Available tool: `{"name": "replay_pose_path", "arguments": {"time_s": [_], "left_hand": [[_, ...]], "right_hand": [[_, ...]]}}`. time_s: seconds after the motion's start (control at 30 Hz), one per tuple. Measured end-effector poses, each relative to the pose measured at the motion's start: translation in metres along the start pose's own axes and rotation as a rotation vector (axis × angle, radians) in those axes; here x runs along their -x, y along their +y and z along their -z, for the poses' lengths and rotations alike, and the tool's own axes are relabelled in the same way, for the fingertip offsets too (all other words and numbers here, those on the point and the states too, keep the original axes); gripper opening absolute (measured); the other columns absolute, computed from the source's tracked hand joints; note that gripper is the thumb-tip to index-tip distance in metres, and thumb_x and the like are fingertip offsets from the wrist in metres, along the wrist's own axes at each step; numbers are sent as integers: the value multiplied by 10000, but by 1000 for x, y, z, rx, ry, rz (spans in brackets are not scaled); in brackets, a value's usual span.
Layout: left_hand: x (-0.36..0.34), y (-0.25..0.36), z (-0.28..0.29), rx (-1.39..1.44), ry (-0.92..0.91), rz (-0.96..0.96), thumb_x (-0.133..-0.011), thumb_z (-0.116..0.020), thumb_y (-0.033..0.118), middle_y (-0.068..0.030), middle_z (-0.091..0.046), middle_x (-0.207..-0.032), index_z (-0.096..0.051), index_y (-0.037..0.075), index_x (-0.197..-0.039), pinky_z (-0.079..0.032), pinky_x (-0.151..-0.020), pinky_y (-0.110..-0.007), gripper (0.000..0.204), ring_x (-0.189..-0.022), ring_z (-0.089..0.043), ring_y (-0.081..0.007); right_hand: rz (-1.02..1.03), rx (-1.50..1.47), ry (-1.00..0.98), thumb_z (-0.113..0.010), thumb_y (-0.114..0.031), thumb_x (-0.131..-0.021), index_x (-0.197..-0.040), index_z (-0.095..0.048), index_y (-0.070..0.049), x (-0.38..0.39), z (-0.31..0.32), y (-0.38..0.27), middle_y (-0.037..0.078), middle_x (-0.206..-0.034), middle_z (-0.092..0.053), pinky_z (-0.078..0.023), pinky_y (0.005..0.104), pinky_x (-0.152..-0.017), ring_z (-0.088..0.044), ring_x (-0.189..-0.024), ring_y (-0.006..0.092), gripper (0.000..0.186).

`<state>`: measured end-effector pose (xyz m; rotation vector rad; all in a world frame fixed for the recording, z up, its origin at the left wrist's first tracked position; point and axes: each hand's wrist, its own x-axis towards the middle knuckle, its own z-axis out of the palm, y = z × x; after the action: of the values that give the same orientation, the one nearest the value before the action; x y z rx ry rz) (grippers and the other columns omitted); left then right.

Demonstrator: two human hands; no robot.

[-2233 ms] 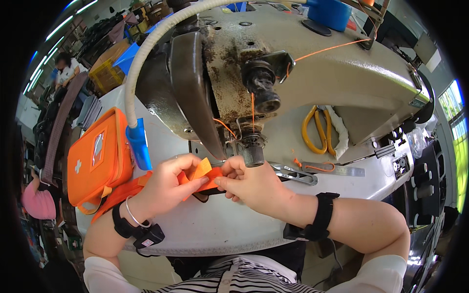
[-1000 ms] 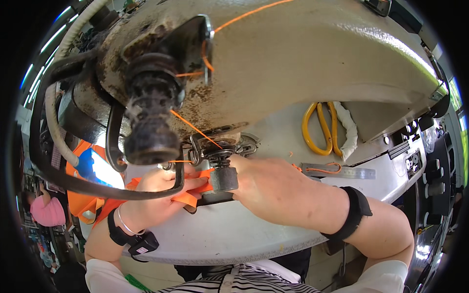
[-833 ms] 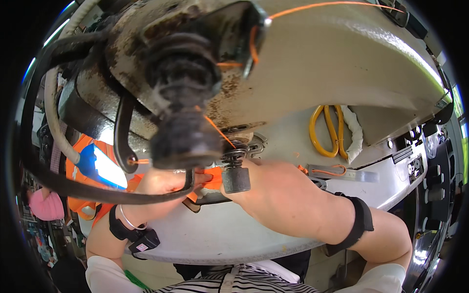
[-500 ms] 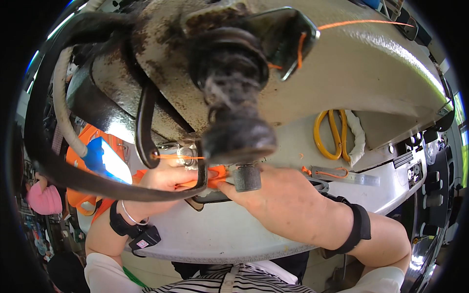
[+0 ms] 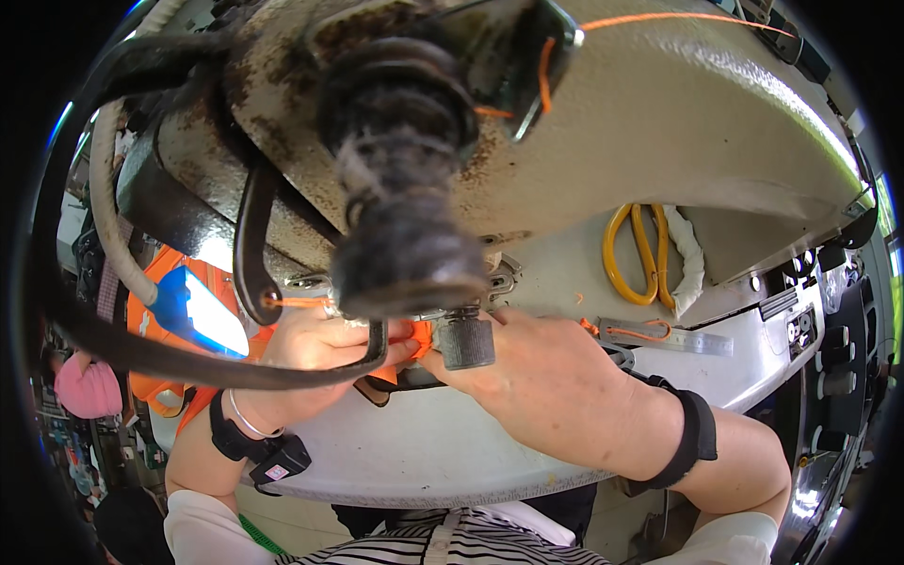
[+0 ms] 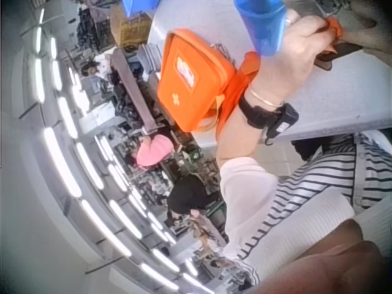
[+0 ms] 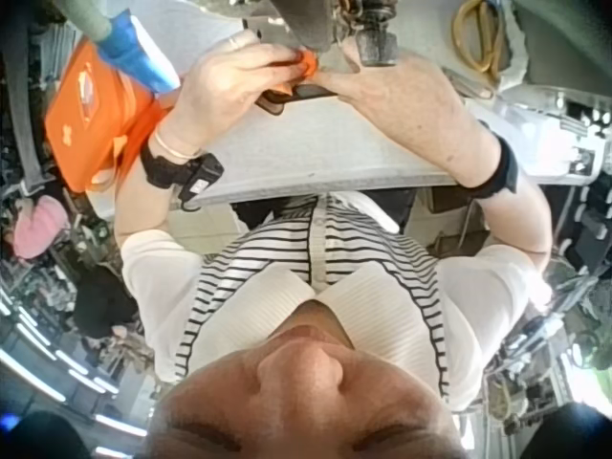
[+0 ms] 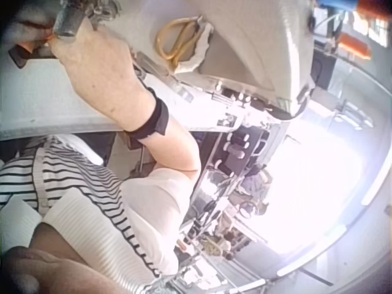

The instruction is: The person uses a sewing machine to stitch orange fabric straps. They repeatedly fold the strap ends, position them under the machine's presser foot, sew short seams, and trim the excess thread with scissors. The process is repeated for multiple strap sections.

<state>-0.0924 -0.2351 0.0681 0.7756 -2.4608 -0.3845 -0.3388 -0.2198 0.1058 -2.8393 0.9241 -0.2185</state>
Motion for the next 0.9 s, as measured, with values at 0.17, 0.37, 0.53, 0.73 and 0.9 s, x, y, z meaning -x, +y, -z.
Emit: {"name": "replay_pose_path", "arguments": {"time_s": [0.17, 0.37, 0.53, 0.73, 0.9], "left_hand": [[-3, 3, 4, 2, -39, 85, -690, -665, 116, -39, -659, -991, -743, 105, -922, -492, -680, -301, 245, -775, -575, -203], [-5, 16, 8, -63, -81, 197, -724, -674, 108, -30, -618, -911, -726, 98, -858, -477, -673, -310, 144, -798, -590, -207], [-6, 12, 12, -208, -33, 45, -653, -683, 134, 3, -618, -928, -721, 117, -857, -466, -652, -298, 209, -750, -556, -176], [-8, 3, 12, -42, -83, 43, -675, -673, 127, 7, -640, -939, -727, 105, -955, -481, -716, -321, 286, -823, -578, -190], [-7, -3, 8, -10, -70, 13, -698, -668, 111, 0, -683, -989, -725, 104, -1011, -472, -833, -333, 318, -956, -611, -201]], "right_hand": [[-6, 63, -27, -572, 1, -746, -1200, -595, -138, 1, 5, 4, 100, -970, -587, -520, 354, -651, -622, -807, 252, 476], [-42, 117, -61, -612, -173, -872, -1146, -646, -125, -3, 8, 12, 94, -879, -621, -491, 361, -731, -599, -888, 273, 280], [-77, -150, 53, -616, -248, -914, -1115, -658, -97, -12, 14, 14, 100, -957, -667, -477, 315, -786, -617, -866, 247, 255], [-160, -422, 33, -591, -188, -928, -1044, -647, -89, -3, 4, 19, 78, -939, -672, -502, 315, -768, -637, -833, 238, 163], [4, -276, 151, -571, -92, -865, -1004, -621, -97, 1, -9, 28, 89, -875, -648, -516, 383, -698, -638, -792, 293, 147]]}}
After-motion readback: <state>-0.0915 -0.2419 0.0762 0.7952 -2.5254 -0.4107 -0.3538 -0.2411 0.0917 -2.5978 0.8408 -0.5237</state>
